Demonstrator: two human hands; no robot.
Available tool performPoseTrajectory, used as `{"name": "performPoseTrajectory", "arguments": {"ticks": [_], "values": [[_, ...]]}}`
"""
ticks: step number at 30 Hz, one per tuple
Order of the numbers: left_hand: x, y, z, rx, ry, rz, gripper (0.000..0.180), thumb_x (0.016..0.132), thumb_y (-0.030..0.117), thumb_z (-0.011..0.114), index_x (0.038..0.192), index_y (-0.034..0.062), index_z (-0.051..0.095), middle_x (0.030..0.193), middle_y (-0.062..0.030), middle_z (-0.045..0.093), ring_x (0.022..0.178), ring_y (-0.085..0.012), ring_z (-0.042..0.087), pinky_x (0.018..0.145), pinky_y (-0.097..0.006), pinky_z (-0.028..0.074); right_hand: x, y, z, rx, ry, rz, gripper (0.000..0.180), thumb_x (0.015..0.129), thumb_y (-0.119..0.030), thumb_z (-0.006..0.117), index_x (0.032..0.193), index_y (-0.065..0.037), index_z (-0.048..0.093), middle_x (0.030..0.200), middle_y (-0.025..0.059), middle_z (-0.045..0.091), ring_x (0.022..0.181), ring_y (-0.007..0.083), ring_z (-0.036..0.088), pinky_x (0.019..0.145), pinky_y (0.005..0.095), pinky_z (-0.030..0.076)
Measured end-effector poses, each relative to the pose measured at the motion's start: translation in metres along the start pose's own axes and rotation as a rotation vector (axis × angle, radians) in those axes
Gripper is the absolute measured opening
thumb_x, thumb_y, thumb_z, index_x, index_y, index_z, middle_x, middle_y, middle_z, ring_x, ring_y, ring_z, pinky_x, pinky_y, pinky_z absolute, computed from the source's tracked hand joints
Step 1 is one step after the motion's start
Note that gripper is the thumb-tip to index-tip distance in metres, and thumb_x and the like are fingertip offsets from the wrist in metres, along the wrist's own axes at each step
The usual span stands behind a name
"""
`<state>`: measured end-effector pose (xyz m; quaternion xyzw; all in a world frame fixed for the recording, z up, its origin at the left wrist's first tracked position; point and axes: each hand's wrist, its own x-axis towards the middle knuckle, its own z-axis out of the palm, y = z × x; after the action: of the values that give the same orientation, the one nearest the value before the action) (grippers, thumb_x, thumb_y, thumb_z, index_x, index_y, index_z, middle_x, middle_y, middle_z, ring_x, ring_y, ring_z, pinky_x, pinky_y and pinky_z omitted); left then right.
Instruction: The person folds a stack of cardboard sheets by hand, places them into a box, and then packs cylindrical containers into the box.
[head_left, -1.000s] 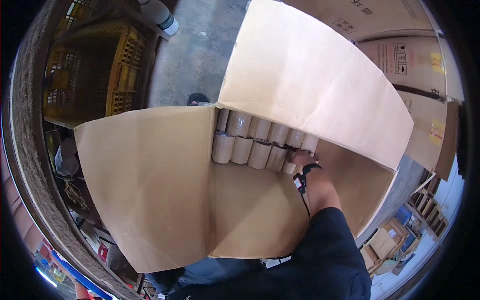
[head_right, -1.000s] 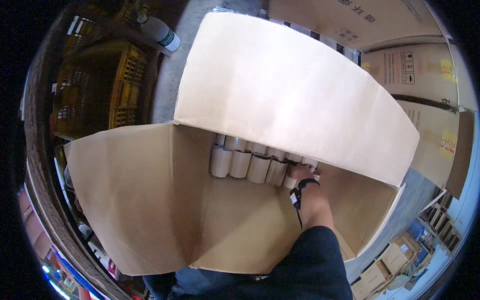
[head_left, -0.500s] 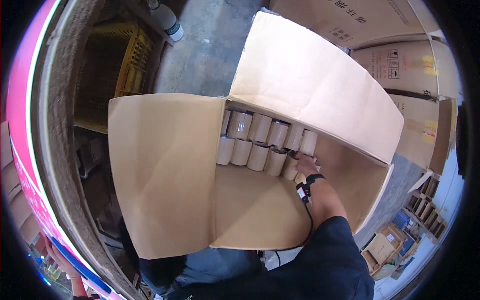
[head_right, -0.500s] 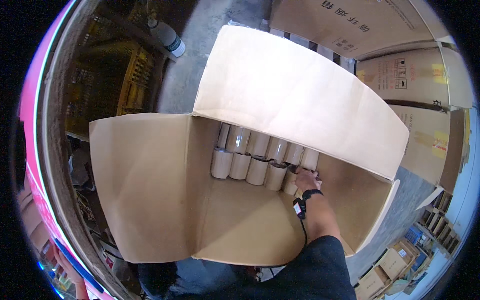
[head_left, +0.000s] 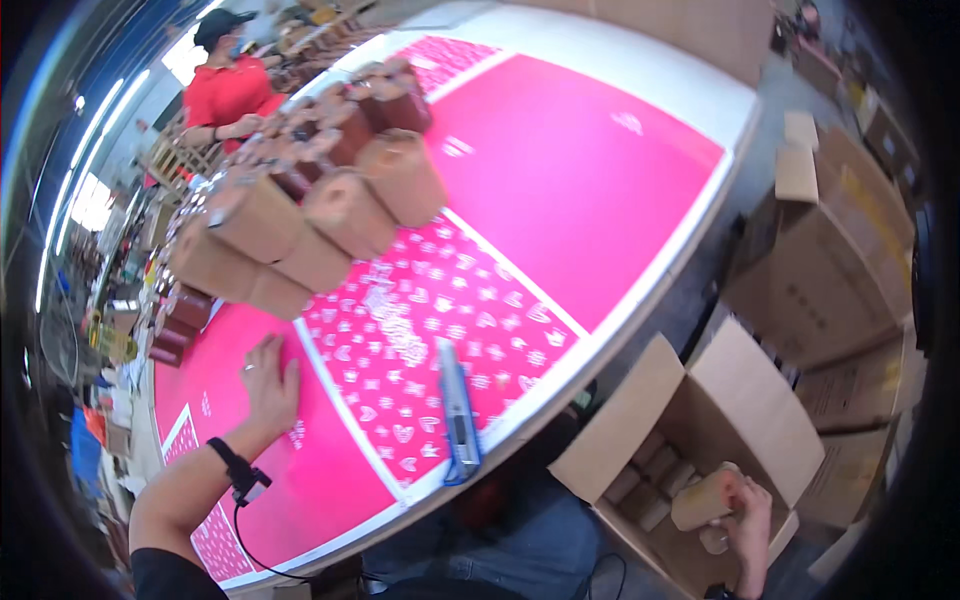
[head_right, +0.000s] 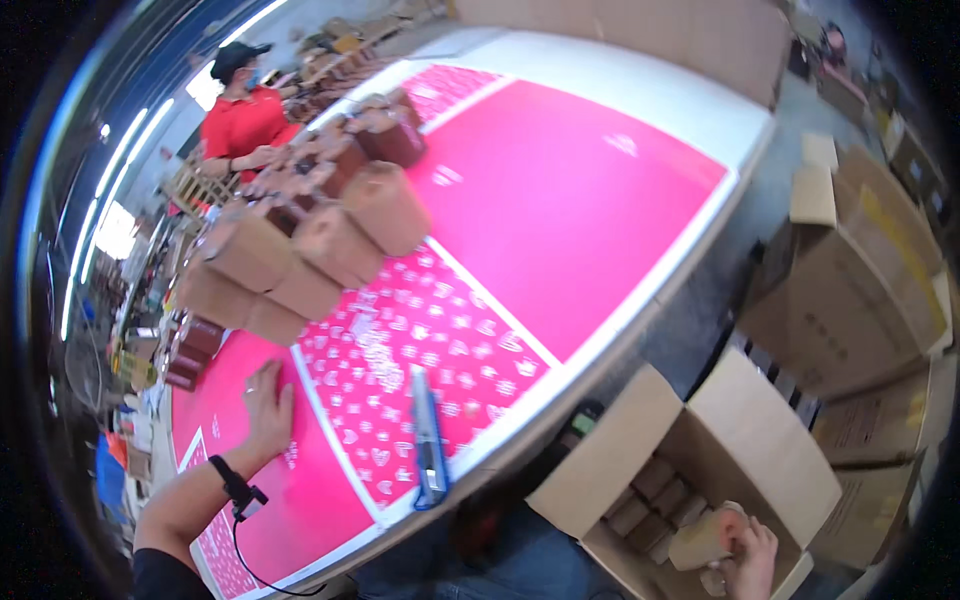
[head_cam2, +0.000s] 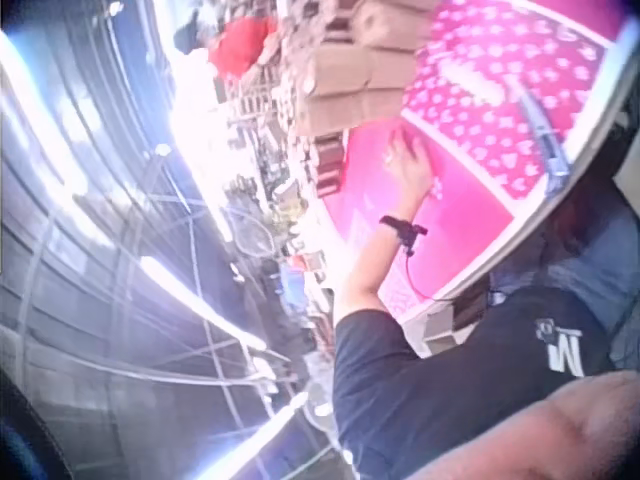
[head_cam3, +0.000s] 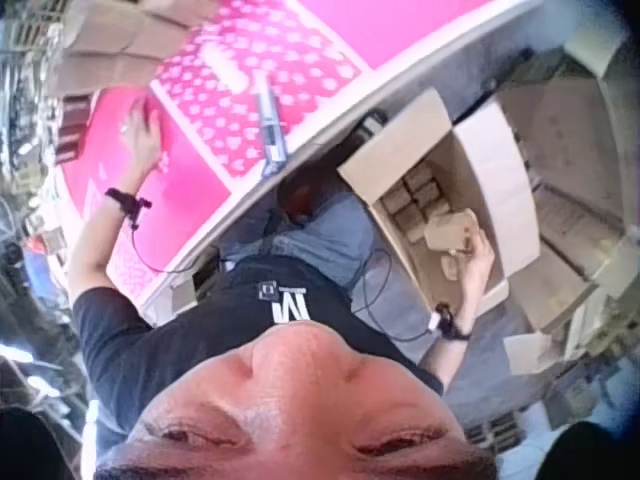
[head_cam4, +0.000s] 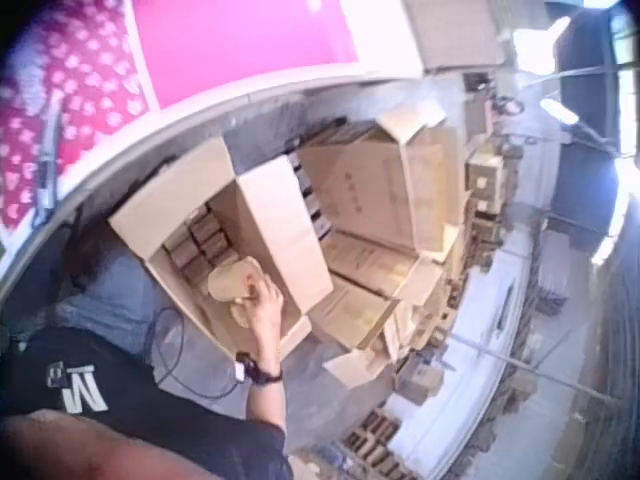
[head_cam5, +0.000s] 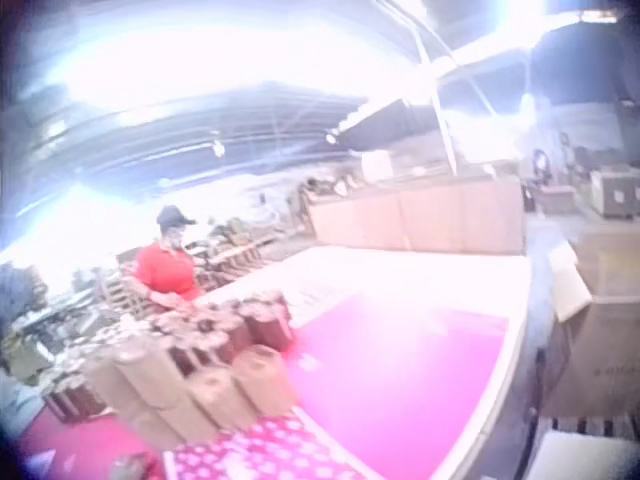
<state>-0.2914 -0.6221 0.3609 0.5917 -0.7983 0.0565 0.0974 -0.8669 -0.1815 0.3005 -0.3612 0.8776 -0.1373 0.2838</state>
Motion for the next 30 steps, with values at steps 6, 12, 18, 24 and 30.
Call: {"name": "performPoseTrajectory", "arguments": {"ticks": [6,12,18,24,30], "values": [[-0.001,0.011,-0.001,-0.051,0.078,0.004,0.054,0.093,0.032,0.059,0.132,-0.0032,0.053,0.138,-0.0240,0.050,0.126,-0.0394,0.046,0.104,-0.054,0.032,-0.018,-0.214,-0.101,-0.143,0.577,-0.483,0.047,0.055,0.006,0.072,0.100,-0.002,0.059,0.145,0.0210,0.052,0.139,0.0419,0.044,0.113,0.0466,0.037],[-0.008,-0.003,0.003,-0.069,0.143,-0.026,0.054,0.091,0.034,0.062,0.130,-0.0012,0.056,0.135,-0.0237,0.052,0.123,-0.0388,0.048,0.103,-0.053,0.033,0.070,-0.445,-0.101,-0.021,0.474,-1.036,0.049,0.070,0.005,0.072,0.118,-0.006,0.067,0.137,0.0152,0.059,0.130,0.0375,0.051,0.109,0.0439,0.043],[0.000,0.005,0.008,-0.132,0.174,0.013,0.056,0.089,0.036,0.064,0.130,-0.0010,0.056,0.134,-0.0243,0.052,0.124,-0.0392,0.046,0.103,-0.054,0.032,0.142,-0.589,-0.077,-0.118,0.383,-1.249,0.053,0.067,-0.003,0.076,0.118,-0.013,0.068,0.124,0.0107,0.063,0.123,0.0370,0.052,0.105,0.0448,0.044],[-0.005,0.001,0.003,-0.143,0.173,0.000,0.056,0.089,0.037,0.063,0.128,-0.0032,0.057,0.134,-0.0276,0.052,0.127,-0.0405,0.045,0.105,-0.056,0.030,0.162,-0.640,-0.040,-0.238,0.234,-1.359,0.057,0.065,-0.009,0.083,0.120,-0.018,0.069,0.134,0.0116,0.058,0.132,0.0387,0.044,0.110,0.0482,0.040],[-0.014,0.003,0.000,-0.153,0.130,-0.016,0.057,0.089,0.035,0.063,0.132,-0.0020,0.054,0.136,-0.0259,0.051,0.128,-0.0404,0.044,0.106,-0.056,0.029,0.171,-0.623,-0.029,-0.128,0.230,-1.432,0.064,0.073,-0.006,0.073,0.134,-0.020,0.061,0.140,0.0164,0.053,0.133,0.0421,0.045,0.112,0.0498,0.040]]}}
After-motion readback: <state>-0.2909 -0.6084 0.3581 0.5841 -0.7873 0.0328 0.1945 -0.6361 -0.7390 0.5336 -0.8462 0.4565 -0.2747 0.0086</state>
